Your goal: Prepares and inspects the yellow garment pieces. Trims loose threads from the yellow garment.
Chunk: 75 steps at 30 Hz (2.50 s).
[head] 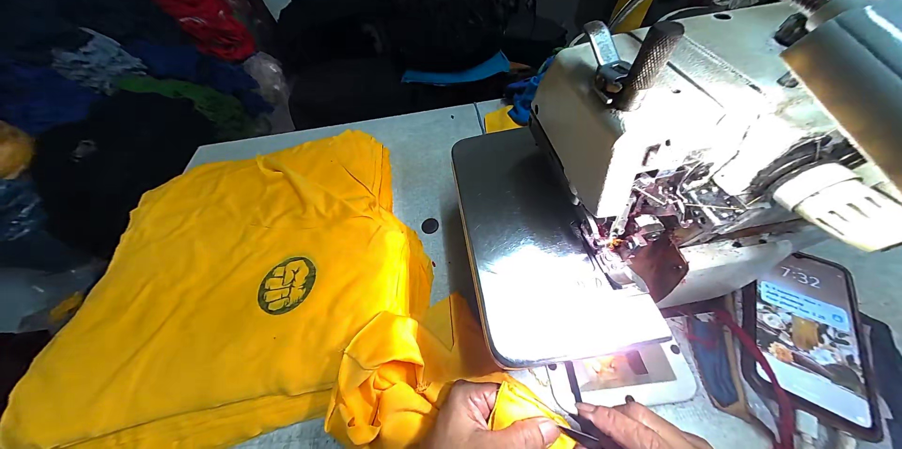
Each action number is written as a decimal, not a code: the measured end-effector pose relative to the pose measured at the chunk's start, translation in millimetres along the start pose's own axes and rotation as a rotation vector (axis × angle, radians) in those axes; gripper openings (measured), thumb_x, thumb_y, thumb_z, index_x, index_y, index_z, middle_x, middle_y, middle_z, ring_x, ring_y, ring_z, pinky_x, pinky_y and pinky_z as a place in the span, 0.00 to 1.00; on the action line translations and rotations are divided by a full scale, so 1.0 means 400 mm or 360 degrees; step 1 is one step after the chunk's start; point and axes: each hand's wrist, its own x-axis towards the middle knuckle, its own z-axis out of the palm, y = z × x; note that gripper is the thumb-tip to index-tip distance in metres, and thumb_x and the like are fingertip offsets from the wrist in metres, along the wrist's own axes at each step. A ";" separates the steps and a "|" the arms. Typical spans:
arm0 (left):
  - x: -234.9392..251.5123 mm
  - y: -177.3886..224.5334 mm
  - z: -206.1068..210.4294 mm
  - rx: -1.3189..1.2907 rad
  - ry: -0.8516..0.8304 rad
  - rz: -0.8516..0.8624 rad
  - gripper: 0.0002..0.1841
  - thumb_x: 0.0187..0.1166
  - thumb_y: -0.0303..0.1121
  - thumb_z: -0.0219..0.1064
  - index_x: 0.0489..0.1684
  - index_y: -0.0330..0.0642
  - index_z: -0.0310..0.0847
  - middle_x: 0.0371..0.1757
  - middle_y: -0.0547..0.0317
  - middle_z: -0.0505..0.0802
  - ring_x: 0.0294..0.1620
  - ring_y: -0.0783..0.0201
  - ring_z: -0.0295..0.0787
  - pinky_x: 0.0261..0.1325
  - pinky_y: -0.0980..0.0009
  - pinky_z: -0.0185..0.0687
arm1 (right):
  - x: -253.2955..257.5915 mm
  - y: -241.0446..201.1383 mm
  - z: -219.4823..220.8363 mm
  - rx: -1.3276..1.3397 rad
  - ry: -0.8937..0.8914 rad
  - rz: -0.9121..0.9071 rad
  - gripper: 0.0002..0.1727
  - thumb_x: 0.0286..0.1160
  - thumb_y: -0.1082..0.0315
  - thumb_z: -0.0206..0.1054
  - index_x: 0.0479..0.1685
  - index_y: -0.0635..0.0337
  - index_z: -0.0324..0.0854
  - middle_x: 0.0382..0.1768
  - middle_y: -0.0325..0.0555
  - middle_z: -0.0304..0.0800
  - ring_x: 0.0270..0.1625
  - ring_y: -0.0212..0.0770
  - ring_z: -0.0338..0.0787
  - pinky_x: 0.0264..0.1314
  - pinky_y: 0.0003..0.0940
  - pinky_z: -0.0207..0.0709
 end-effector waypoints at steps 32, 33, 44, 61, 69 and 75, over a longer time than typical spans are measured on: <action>0.004 -0.007 -0.002 0.0081 -0.0030 0.0050 0.02 0.70 0.22 0.75 0.31 0.37 0.92 0.27 0.64 0.96 0.29 0.77 0.92 0.37 0.77 0.88 | 0.000 -0.006 -0.008 -0.0059 -0.0048 -0.0003 0.15 0.79 0.67 0.71 0.55 0.70 0.87 0.34 0.58 0.91 0.36 0.42 0.90 0.41 0.28 0.84; 0.004 -0.006 -0.002 0.0082 -0.0033 0.0048 0.01 0.70 0.22 0.76 0.31 0.37 0.92 0.27 0.63 0.96 0.29 0.77 0.92 0.37 0.77 0.88 | -0.001 -0.004 -0.009 -0.0058 -0.0050 -0.0004 0.15 0.79 0.67 0.71 0.55 0.70 0.87 0.34 0.58 0.90 0.36 0.42 0.90 0.41 0.28 0.84; 0.004 -0.011 0.000 0.0054 -0.0027 0.0047 0.02 0.69 0.22 0.75 0.29 0.37 0.91 0.26 0.64 0.95 0.28 0.77 0.91 0.37 0.77 0.88 | 0.009 0.000 0.007 -0.0130 -0.0052 -0.0125 0.13 0.82 0.67 0.68 0.54 0.69 0.87 0.34 0.55 0.91 0.38 0.42 0.91 0.44 0.26 0.84; 0.005 -0.012 0.001 0.0083 -0.0020 0.0076 0.01 0.70 0.22 0.76 0.33 0.36 0.92 0.29 0.63 0.96 0.31 0.76 0.92 0.39 0.76 0.89 | 0.008 -0.006 0.003 -0.0211 -0.0024 -0.0097 0.15 0.80 0.66 0.70 0.55 0.70 0.87 0.34 0.56 0.92 0.37 0.41 0.91 0.43 0.26 0.84; 0.009 -0.012 -0.007 0.0108 -0.0077 0.0061 0.01 0.70 0.23 0.76 0.31 0.38 0.91 0.27 0.65 0.95 0.28 0.77 0.91 0.36 0.77 0.88 | 0.016 0.000 0.012 -0.0177 -0.0084 -0.0171 0.12 0.83 0.70 0.66 0.54 0.71 0.87 0.33 0.56 0.92 0.37 0.43 0.91 0.43 0.27 0.84; 0.009 -0.009 -0.004 0.0127 -0.0063 0.0070 0.01 0.69 0.23 0.77 0.31 0.38 0.91 0.27 0.65 0.95 0.29 0.78 0.91 0.37 0.78 0.87 | 0.011 -0.002 0.002 -0.0089 -0.0043 -0.0059 0.15 0.82 0.67 0.68 0.55 0.72 0.86 0.36 0.59 0.91 0.38 0.40 0.91 0.44 0.25 0.84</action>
